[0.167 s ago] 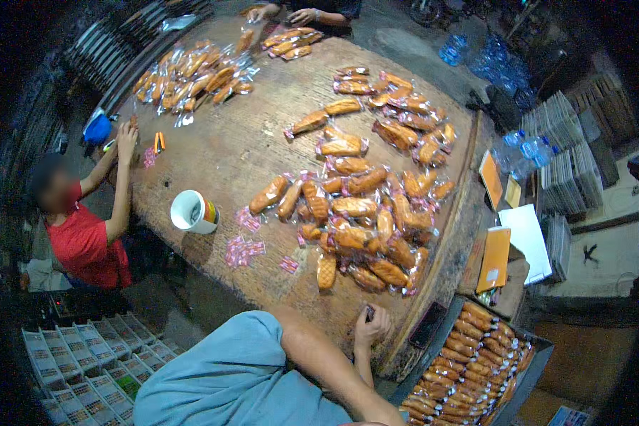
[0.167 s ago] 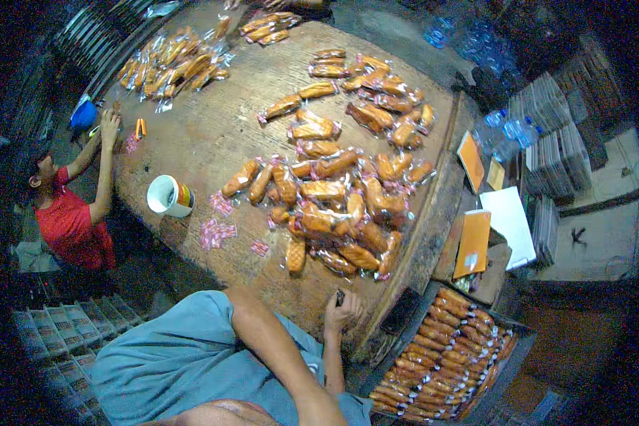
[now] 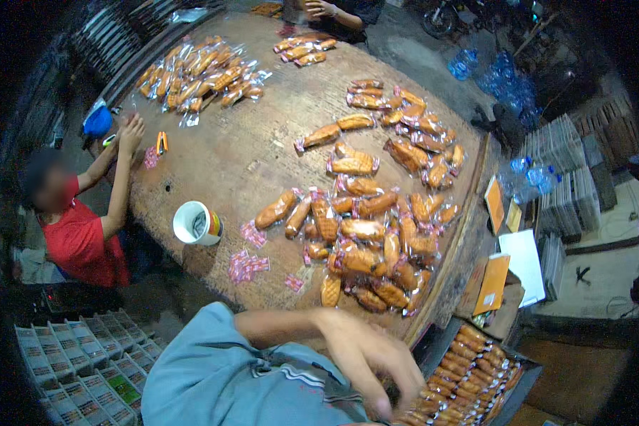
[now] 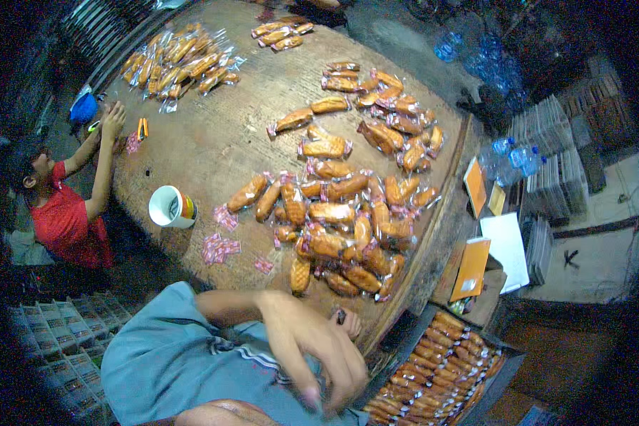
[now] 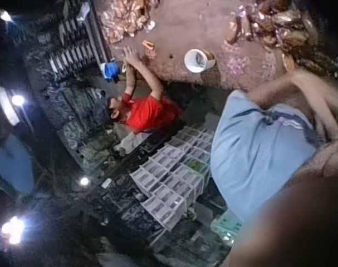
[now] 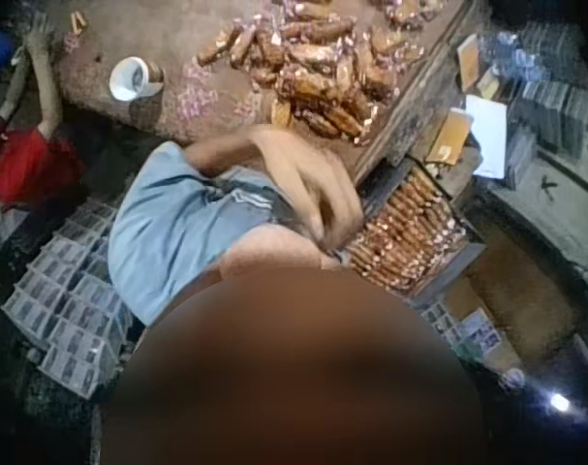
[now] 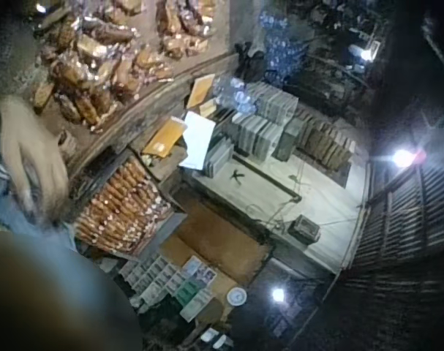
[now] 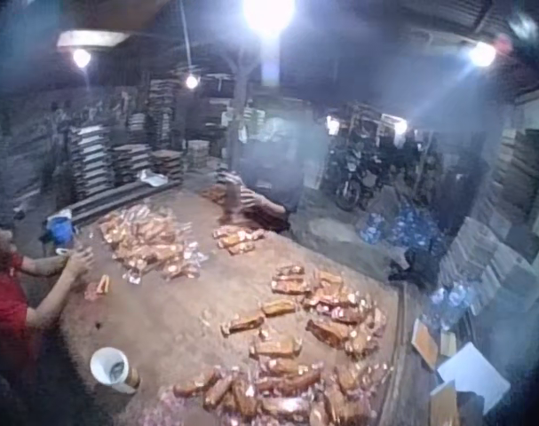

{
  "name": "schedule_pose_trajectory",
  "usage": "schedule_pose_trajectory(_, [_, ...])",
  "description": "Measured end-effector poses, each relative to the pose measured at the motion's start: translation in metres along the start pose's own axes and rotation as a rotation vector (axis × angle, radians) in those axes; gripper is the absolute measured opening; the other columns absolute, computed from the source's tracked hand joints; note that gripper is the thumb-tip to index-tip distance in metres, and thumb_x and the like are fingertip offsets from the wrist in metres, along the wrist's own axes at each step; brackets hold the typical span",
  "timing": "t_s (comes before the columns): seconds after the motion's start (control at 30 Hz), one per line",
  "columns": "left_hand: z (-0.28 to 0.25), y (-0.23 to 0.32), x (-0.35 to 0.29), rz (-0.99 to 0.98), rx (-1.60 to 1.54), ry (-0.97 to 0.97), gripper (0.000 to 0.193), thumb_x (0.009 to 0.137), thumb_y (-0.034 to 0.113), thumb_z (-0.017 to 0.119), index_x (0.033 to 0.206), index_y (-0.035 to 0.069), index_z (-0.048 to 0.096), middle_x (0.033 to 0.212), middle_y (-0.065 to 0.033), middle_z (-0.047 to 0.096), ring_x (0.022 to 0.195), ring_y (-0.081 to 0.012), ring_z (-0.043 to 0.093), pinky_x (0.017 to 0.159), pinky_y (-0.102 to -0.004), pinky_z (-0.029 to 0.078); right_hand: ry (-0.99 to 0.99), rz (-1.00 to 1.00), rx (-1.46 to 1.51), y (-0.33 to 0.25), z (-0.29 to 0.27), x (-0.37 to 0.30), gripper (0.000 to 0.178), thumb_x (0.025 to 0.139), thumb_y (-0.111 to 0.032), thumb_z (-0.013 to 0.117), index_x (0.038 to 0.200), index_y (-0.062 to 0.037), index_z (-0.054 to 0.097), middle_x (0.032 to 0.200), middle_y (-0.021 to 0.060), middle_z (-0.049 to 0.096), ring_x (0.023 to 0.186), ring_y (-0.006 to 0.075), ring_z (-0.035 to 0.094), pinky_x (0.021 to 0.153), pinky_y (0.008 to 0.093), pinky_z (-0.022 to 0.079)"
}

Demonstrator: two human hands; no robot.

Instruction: The person repeatedly picks up individually wrapped bread rolls from a table and places them into a cardboard box. The person also uses a small knife to cut open plastic packaging on some rolls before placing them in the box.

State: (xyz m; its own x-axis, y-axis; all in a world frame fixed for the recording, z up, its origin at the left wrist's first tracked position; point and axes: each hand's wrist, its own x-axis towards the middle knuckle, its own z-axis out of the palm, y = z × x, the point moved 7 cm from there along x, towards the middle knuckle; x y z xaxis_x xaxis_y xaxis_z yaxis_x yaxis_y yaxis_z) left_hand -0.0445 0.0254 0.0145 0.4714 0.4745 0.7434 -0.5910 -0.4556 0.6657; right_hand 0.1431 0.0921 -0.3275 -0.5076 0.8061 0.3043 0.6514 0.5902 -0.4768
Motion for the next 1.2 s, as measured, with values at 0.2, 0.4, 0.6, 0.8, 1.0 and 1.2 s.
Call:
schedule_pose_trajectory(0.2, [-0.190, 0.084, -0.360, -1.170, 1.397, 1.295, 0.036, 0.098, 0.030, 0.067, 0.119, 0.002, 0.073, 0.120, -0.0219, 0.072, 0.110, -0.0368, 0.069, 0.104, -0.0489, 0.051, -0.049, 0.031, -0.102, -0.004, 0.007, 0.006, 0.011, 0.088, -0.009, 0.073, 0.096, -0.0043, 0.067, 0.094, 0.0171, 0.065, 0.089, 0.0407, 0.060, 0.083, 0.0535, 0.046])
schedule_pose_trajectory(0.4, [-0.288, 0.164, -0.552, -1.411, 1.714, 1.698, 0.046, 0.094, 0.026, 0.067, 0.136, 0.007, 0.068, 0.160, -0.0321, 0.037, 0.143, -0.0563, 0.038, 0.117, -0.0611, 0.041, -0.074, 0.063, -0.140, -0.004, 0.009, 0.005, 0.014, 0.088, -0.018, 0.072, 0.095, -0.0066, 0.067, 0.092, 0.0166, 0.065, 0.089, 0.0410, 0.060, 0.082, 0.0525, 0.045])
schedule_pose_trajectory(0.6, [-0.347, 0.215, -0.625, -1.635, 1.628, 1.895, 0.047, 0.096, 0.032, 0.067, 0.137, 0.010, 0.069, 0.174, -0.0247, 0.011, 0.151, -0.0605, 0.024, 0.120, -0.0623, 0.038, -0.077, 0.082, -0.186, -0.003, 0.012, 0.005, 0.013, 0.089, -0.019, 0.071, 0.092, -0.0074, 0.065, 0.091, 0.0167, 0.063, 0.089, 0.0413, 0.060, 0.079, 0.0528, 0.044])
schedule_pose_trajectory(0.8, [-0.330, 0.183, -0.600, -1.646, 2.209, 1.696, 0.029, 0.093, 0.025, 0.067, 0.109, 0.002, 0.070, 0.124, -0.0162, 0.061, 0.116, -0.0361, 0.058, 0.100, -0.0569, 0.046, -0.063, 0.067, -0.256, 0.000, 0.018, 0.004, 0.017, 0.087, -0.019, 0.072, 0.093, -0.0060, 0.065, 0.090, 0.0174, 0.062, 0.088, 0.0412, 0.059, 0.076, 0.0522, 0.044])
schedule_pose_trajectory(1.0, [-0.294, 0.160, -0.564, -1.471, 2.196, 2.031, 0.057, 0.088, 0.039, 0.079, 0.133, 0.007, 0.063, 0.137, -0.0175, 0.055, 0.125, -0.0427, 0.053, 0.100, -0.0673, 0.044, -0.079, 0.095, -0.259, 0.000, 0.017, 0.004, 0.025, 0.093, -0.032, 0.069, 0.093, -0.0067, 0.065, 0.088, 0.0182, 0.065, 0.086, 0.0416, 0.061, 0.082, 0.0523, 0.045])
schedule_pose_trajectory(1.2, [-0.313, 0.167, -0.608, -1.481, 1.774, 2.033, 0.061, 0.092, 0.054, 0.072, 0.111, -0.004, 0.076, 0.122, -0.0281, 0.070, 0.121, -0.0452, 0.062, 0.102, -0.0532, 0.050, -0.085, 0.105, -0.212, -0.005, 0.017, 0.008, 0.020, 0.089, -0.025, 0.069, 0.095, -0.0070, 0.065, 0.091, 0.0186, 0.064, 0.092, 0.0426, 0.060, 0.088, 0.0542, 0.046])
